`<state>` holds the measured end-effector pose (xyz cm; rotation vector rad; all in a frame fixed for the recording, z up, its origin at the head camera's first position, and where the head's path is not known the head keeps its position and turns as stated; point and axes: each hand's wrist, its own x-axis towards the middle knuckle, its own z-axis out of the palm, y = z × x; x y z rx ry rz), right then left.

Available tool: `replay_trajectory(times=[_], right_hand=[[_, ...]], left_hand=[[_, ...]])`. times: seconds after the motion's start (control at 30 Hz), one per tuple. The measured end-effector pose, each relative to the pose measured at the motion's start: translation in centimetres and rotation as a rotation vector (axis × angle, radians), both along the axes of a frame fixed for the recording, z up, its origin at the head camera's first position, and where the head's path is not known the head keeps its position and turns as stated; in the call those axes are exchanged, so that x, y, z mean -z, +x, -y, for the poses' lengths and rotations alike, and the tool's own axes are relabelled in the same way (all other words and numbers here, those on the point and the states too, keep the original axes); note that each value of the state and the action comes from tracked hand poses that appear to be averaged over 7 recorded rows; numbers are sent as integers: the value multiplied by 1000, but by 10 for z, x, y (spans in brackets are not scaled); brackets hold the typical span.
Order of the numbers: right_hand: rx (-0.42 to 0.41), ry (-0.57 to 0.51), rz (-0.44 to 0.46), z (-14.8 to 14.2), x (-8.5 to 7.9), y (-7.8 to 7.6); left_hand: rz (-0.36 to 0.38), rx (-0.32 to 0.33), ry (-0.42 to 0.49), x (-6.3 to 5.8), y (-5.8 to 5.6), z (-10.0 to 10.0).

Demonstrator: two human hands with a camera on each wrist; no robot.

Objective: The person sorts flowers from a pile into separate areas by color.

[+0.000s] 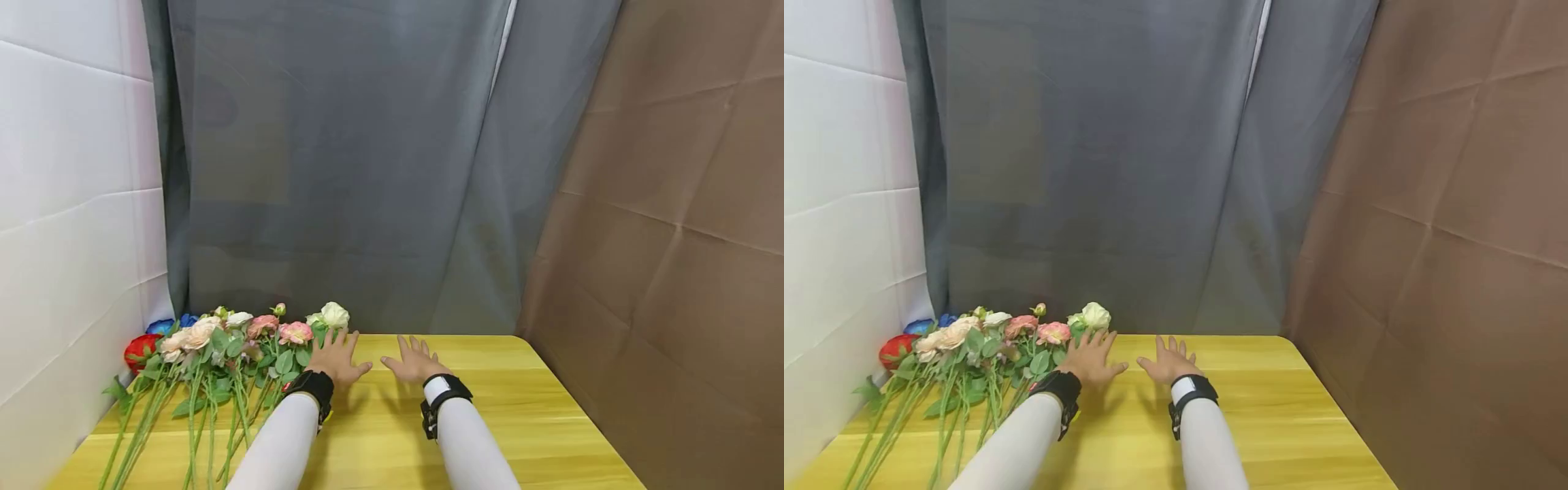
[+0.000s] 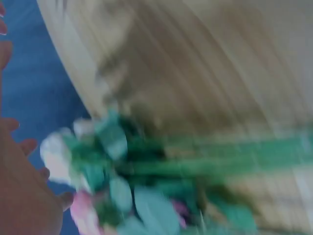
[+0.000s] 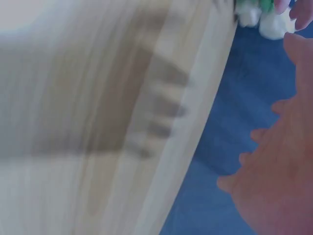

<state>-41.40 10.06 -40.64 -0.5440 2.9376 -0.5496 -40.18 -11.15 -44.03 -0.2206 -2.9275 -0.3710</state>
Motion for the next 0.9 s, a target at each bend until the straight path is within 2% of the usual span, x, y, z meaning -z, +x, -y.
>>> replay_trajectory(times=[0.23,0.4,0.43,0.57,0.7,0.8,0.9], right_hand=[[-108,-27,26,46,-10,0],[-167,-74,67,78,-11,7],[-172,-80,73,81,-12,7],[-202,-129,108,92,-11,8],[-229,-181,136,108,-5,12],[-241,-199,112,120,2,16],[-241,-203,82,130,10,20]], left_hand=[[11,-66,-43,-28,23,47],[1,-71,-58,-37,44,76],[-1,-62,-63,-38,45,78],[-13,-9,-31,-39,48,84],[-18,70,72,-37,54,87],[29,119,135,-30,62,87],[109,109,160,-23,70,84]])
